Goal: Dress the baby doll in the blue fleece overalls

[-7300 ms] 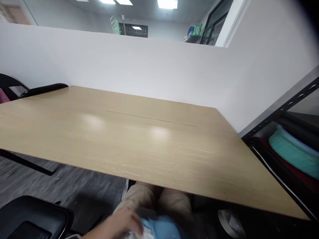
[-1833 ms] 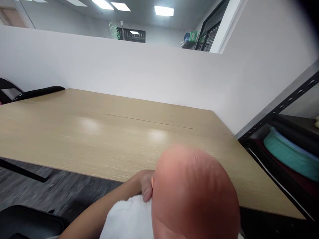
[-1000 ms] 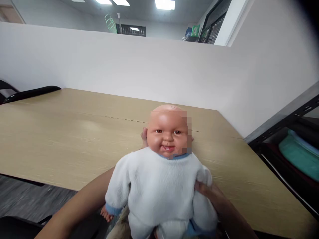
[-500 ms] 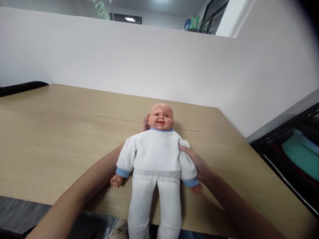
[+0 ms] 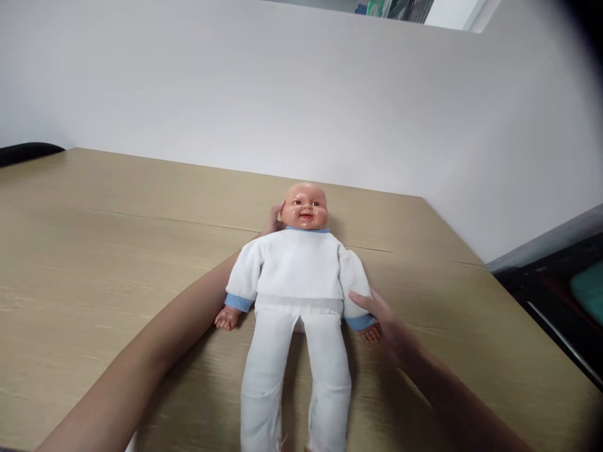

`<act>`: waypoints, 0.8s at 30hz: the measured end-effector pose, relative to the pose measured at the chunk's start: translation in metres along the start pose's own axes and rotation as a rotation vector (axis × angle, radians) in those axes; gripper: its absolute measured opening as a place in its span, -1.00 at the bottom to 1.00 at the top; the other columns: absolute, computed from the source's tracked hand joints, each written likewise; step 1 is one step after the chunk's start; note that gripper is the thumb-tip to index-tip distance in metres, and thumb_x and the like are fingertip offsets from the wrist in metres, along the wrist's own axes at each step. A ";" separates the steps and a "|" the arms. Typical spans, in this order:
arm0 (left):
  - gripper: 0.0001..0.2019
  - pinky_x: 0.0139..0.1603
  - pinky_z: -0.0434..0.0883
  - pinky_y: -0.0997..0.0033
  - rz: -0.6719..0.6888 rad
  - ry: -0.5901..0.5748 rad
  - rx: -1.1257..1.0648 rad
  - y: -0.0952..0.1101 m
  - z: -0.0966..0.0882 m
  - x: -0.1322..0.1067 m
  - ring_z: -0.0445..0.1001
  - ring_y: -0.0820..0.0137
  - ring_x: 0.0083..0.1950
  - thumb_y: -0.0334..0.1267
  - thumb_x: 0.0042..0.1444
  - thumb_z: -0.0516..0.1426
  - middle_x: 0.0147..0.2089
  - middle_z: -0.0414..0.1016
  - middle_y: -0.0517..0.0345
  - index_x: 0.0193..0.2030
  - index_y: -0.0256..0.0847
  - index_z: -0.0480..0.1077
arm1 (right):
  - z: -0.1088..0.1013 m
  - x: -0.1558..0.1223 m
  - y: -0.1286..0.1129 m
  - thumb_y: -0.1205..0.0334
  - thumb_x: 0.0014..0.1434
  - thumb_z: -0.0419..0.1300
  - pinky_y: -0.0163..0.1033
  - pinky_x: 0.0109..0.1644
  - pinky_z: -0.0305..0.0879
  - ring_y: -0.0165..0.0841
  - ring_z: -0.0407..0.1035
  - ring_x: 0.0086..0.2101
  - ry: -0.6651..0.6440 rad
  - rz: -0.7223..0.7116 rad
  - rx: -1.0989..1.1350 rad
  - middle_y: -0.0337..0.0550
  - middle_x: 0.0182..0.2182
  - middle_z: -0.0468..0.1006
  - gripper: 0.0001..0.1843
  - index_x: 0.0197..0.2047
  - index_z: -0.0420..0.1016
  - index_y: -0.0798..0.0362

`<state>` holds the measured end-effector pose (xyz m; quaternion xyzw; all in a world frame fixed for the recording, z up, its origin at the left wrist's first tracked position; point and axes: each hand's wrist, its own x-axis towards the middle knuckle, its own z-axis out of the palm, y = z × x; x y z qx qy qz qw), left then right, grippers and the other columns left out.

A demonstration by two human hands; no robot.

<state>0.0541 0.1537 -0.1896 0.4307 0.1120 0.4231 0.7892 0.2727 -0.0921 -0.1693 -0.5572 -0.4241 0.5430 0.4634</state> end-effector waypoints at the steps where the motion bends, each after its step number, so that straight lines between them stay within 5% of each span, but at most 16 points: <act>1: -0.15 0.53 0.34 -0.02 -0.016 -0.011 0.006 0.002 -0.004 0.004 0.45 -0.10 0.46 0.37 0.12 0.19 0.24 0.67 -0.10 0.30 -0.33 0.48 | -0.001 0.001 0.002 -0.24 0.16 0.43 0.15 0.22 0.56 0.10 0.61 0.10 0.018 -0.008 -0.016 -0.03 -0.05 0.78 -0.27 0.28 0.57 -0.04; 10: -0.26 0.50 0.37 -0.03 -0.170 -0.026 0.067 0.011 -0.045 0.025 0.54 -0.12 0.38 0.33 0.11 0.21 0.18 0.70 -0.11 0.17 -0.29 0.60 | 0.001 0.003 0.032 -0.21 0.30 0.35 0.13 0.45 0.35 -0.01 0.38 0.37 0.155 -0.161 -0.260 0.04 0.47 0.37 -0.09 0.56 0.10 -0.16; 16: -0.39 0.41 0.43 0.02 -0.248 0.031 0.086 0.011 -0.062 0.026 0.63 -0.11 0.26 0.27 0.18 0.20 0.11 0.74 -0.07 0.04 -0.25 0.66 | -0.002 -0.002 0.041 -0.26 0.32 0.30 0.22 0.51 0.24 -0.01 0.38 0.35 0.172 -0.128 -0.392 0.02 0.43 0.39 -0.17 0.51 0.12 -0.23; 24: -0.44 0.51 0.34 0.00 -0.233 -0.012 0.127 0.012 -0.048 0.023 0.55 -0.10 0.36 0.19 0.29 0.23 0.23 0.68 -0.06 0.15 -0.25 0.64 | -0.004 -0.002 0.039 -0.26 0.34 0.26 0.24 0.48 0.25 0.02 0.37 0.33 0.177 -0.153 -0.495 0.02 0.41 0.39 -0.22 0.49 0.15 -0.22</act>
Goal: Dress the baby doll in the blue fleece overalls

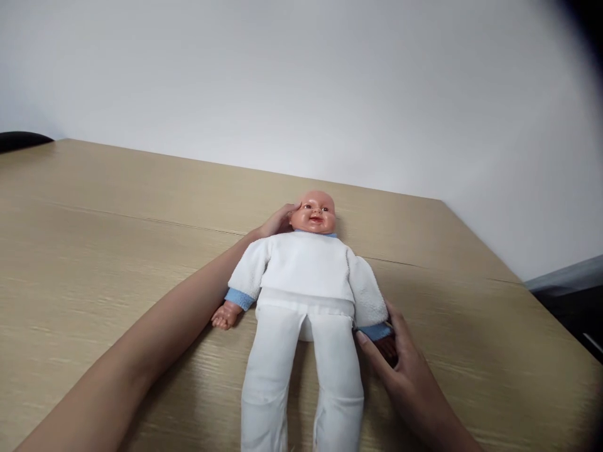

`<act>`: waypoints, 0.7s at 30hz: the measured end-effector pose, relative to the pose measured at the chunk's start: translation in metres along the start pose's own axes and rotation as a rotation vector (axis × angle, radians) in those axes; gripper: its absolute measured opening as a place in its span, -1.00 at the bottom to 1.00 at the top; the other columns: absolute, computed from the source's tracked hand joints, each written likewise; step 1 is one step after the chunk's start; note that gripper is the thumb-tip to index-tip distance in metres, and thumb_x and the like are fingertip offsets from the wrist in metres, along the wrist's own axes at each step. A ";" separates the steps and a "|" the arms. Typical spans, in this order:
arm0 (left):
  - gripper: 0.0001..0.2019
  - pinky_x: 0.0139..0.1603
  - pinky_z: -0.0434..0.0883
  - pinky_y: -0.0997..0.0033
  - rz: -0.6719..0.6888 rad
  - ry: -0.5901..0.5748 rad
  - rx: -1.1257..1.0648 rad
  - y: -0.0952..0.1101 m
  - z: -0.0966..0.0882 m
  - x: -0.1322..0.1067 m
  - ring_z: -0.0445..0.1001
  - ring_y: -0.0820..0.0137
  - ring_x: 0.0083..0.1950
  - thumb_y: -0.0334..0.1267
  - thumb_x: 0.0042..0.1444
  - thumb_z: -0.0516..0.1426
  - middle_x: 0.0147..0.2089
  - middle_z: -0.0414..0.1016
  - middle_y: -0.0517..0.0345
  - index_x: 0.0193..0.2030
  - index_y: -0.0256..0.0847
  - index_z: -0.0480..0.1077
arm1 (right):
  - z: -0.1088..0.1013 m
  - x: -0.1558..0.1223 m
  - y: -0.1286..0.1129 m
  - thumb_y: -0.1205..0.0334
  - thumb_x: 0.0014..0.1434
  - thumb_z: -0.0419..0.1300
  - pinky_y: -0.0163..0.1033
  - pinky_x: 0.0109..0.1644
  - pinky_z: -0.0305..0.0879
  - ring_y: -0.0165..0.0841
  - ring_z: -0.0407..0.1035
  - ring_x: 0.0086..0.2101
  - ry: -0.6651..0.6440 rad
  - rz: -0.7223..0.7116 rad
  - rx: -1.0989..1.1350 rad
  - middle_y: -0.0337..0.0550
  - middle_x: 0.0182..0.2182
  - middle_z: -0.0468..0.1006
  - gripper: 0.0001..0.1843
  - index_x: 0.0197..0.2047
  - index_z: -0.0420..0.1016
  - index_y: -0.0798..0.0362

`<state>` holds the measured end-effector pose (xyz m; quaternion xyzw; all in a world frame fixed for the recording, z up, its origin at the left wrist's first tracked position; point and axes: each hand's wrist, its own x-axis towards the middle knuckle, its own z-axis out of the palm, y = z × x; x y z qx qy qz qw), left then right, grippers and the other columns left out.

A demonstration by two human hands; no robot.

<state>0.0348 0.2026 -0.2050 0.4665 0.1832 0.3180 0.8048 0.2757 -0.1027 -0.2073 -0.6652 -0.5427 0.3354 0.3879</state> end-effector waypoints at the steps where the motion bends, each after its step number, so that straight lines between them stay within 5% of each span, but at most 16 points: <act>1: -0.45 0.53 0.32 -0.01 0.009 -0.008 -0.008 0.000 0.002 -0.001 0.54 -0.09 0.38 0.16 0.31 0.22 0.27 0.65 -0.06 0.18 -0.25 0.62 | 0.000 0.000 0.000 -0.25 0.35 0.26 0.24 0.47 0.26 0.02 0.37 0.33 -0.006 -0.006 0.000 0.02 0.41 0.39 -0.22 0.49 0.14 -0.22; 21: -0.50 0.52 0.37 -0.05 0.034 -0.047 -0.027 -0.001 0.013 -0.005 0.53 -0.07 0.39 0.11 0.40 0.18 0.29 0.64 -0.07 0.20 -0.25 0.63 | 0.001 0.000 -0.001 -0.19 0.35 0.26 0.23 0.42 0.33 0.06 0.44 0.26 0.010 -0.068 -0.079 0.04 0.33 0.47 -0.28 0.46 0.21 -0.18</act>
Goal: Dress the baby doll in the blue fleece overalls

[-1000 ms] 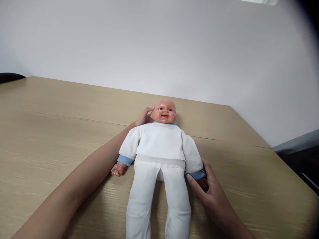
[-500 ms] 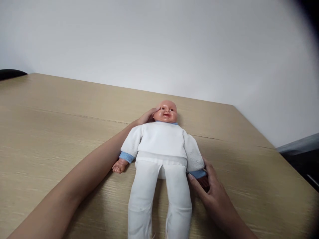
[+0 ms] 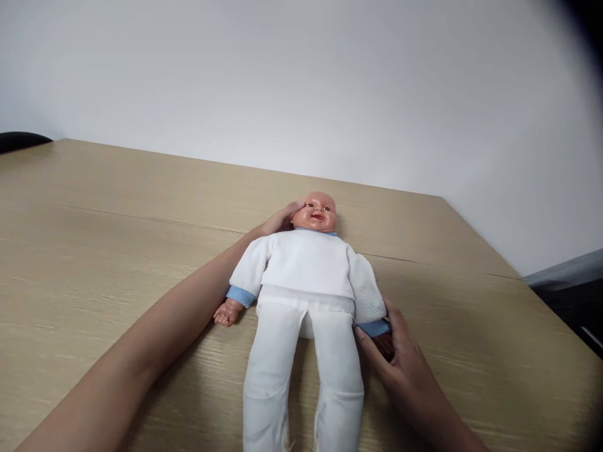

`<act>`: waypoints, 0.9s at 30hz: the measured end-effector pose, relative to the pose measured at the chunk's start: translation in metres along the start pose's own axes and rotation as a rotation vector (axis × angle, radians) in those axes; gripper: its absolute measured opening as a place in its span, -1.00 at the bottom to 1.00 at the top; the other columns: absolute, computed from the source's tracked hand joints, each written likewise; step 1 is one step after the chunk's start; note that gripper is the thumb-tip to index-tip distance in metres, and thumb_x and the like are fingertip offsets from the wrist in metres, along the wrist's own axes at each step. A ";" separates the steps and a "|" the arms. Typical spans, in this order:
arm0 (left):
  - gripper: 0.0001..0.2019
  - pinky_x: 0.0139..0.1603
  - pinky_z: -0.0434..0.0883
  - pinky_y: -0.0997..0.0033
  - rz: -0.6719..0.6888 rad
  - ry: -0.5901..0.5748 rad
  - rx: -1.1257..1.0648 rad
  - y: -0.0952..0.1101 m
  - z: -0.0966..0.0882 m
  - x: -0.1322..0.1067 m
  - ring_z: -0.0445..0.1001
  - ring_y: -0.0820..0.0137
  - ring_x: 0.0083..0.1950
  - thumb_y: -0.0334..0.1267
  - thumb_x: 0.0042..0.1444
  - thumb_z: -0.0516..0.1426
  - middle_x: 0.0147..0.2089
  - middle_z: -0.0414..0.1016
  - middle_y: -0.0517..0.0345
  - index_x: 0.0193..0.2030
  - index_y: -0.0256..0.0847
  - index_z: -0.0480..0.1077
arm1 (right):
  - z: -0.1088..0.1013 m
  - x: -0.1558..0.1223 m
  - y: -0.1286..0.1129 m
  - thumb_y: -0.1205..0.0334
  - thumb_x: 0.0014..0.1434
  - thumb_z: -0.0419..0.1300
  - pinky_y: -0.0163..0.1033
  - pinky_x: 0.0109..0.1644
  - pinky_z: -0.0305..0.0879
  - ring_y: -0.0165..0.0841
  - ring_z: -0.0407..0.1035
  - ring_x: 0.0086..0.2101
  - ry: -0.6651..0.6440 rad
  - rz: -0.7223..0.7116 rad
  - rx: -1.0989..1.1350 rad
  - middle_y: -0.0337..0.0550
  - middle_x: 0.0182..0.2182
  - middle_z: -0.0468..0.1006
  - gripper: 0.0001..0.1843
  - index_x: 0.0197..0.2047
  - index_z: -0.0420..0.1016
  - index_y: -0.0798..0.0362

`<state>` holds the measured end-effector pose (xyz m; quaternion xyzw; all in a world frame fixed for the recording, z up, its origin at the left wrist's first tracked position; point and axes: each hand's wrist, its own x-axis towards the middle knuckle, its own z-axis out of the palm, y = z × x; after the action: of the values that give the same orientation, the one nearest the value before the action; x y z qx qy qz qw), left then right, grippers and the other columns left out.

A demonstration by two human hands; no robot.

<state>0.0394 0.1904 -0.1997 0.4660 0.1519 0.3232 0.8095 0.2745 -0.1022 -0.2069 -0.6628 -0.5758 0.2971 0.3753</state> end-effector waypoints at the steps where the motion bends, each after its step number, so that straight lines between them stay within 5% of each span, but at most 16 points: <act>1: -0.51 0.52 0.36 -0.06 0.005 0.003 0.000 0.000 0.000 0.000 0.55 -0.07 0.38 0.10 0.40 0.18 0.28 0.64 -0.08 0.20 -0.25 0.63 | 0.000 0.000 0.001 -0.18 0.36 0.26 0.22 0.42 0.33 0.05 0.43 0.27 -0.002 -0.004 0.004 0.04 0.34 0.46 -0.28 0.46 0.20 -0.18; 15: -0.47 0.53 0.36 -0.04 -0.079 0.094 0.027 0.000 -0.001 0.000 0.49 -0.10 0.43 0.15 0.34 0.22 0.27 0.65 -0.08 0.20 -0.24 0.63 | 0.002 0.003 0.003 -0.17 0.38 0.24 0.26 0.39 0.32 0.03 0.42 0.24 0.029 -0.077 -0.047 0.06 0.30 0.46 -0.28 0.47 0.21 -0.12; 19: -0.46 0.57 0.31 -0.06 -0.035 0.092 0.036 0.001 -0.002 -0.009 0.42 -0.10 0.48 0.13 0.31 0.25 0.34 0.60 -0.06 0.23 -0.22 0.61 | 0.003 -0.002 -0.002 -0.12 0.39 0.23 0.38 0.44 0.23 0.09 0.30 0.34 0.139 -0.173 -0.112 0.14 0.36 0.39 -0.26 0.51 0.20 -0.07; 22: -0.51 0.63 0.21 -0.10 0.098 0.264 0.094 0.001 -0.005 -0.024 0.36 -0.10 0.53 0.07 0.19 0.35 0.34 0.60 -0.02 0.15 -0.17 0.63 | 0.000 -0.029 -0.026 -0.04 0.41 0.21 0.41 0.51 0.11 0.11 0.13 0.46 0.255 -0.235 -0.145 0.09 0.47 0.28 -0.31 0.52 0.21 -0.11; 24: -0.50 0.65 0.17 -0.12 0.152 0.344 0.122 0.002 -0.006 -0.038 0.26 -0.09 0.59 0.06 0.14 0.38 0.39 0.55 -0.02 0.15 -0.14 0.62 | 0.001 -0.058 -0.049 0.06 0.45 0.20 0.32 0.49 0.22 0.04 0.22 0.43 0.248 -0.276 -0.016 -0.03 0.43 0.38 -0.45 0.45 0.34 -0.22; 27: -0.45 0.65 0.13 -0.18 0.177 0.390 0.154 0.002 -0.003 -0.061 0.17 -0.12 0.63 0.09 0.14 0.34 0.48 0.45 -0.08 0.20 -0.15 0.59 | 0.012 -0.108 -0.082 0.14 0.53 0.11 0.08 0.11 0.61 -0.14 0.59 0.06 -0.067 -0.388 0.487 -0.15 0.01 0.68 -0.74 0.14 0.56 -0.31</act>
<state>-0.0087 0.1522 -0.2027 0.4666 0.2881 0.4644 0.6954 0.2027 -0.2025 -0.1489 -0.4209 -0.6157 0.3707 0.5534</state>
